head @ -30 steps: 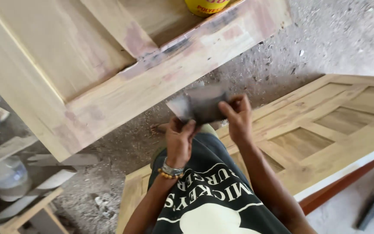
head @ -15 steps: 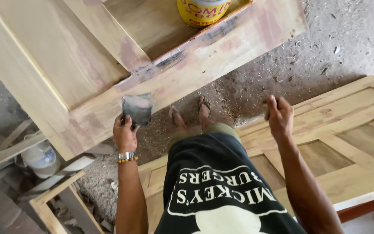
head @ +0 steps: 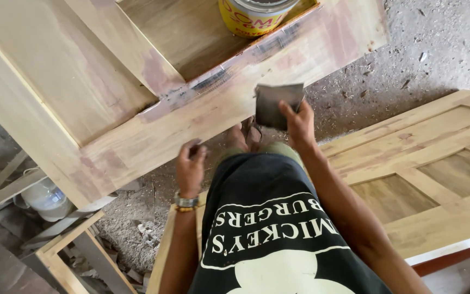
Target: The recorder is sanding a wooden door and applying wood filler to prepare it for finishing.
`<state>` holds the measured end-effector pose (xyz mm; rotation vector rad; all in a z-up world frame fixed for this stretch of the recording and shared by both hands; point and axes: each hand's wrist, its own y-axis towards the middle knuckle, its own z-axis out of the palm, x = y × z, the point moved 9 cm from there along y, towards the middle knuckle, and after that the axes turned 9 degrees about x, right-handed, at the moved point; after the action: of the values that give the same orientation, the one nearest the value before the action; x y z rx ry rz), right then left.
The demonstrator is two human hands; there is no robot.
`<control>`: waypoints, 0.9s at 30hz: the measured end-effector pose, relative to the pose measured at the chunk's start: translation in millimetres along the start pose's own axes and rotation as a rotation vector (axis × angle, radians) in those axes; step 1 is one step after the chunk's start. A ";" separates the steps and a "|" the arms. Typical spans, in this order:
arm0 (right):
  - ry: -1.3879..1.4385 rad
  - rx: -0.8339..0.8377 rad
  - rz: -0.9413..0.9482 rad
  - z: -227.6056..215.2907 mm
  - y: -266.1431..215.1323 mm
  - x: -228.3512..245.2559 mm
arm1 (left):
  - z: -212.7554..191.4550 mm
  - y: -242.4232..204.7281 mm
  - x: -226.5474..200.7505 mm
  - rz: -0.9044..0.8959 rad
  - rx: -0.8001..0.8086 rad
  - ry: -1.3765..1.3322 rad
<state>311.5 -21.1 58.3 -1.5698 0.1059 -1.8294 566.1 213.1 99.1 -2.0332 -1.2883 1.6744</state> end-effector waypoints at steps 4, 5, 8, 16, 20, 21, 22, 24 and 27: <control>0.022 -0.061 -0.041 8.9 49.5 15.6 | -50.0 17.5 30.6 0.212 0.003 -0.100; 0.021 -0.063 -0.048 11.1 61.2 15.0 | -58.5 23.4 32.8 0.170 -0.009 -0.171; 0.014 -0.063 -0.054 22.4 88.9 11.3 | -79.5 36.9 27.0 0.127 -0.023 -0.333; -0.064 -0.205 -0.009 6.4 95.3 4.2 | -80.5 68.3 20.0 0.138 0.072 -0.424; 0.006 -0.219 -0.008 13.5 85.4 2.7 | -82.0 69.3 18.5 0.062 0.096 -0.366; -0.026 -0.221 -0.019 17.0 86.5 8.0 | -83.6 75.0 13.6 0.089 0.097 -0.368; -0.024 -0.223 -0.019 15.9 83.3 6.7 | -85.0 76.2 14.3 0.089 0.098 -0.365; -0.153 -0.258 -0.019 9.3 82.8 12.8 | -84.2 84.8 9.1 0.120 0.111 -0.373; -0.066 -0.191 -0.004 11.1 80.4 13.1 | -86.1 93.8 9.6 0.139 0.099 -0.422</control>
<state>357.9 -83.9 32.6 -1.7612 0.2529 -1.8123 686.5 194.5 61.1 -1.8105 -1.1652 2.2737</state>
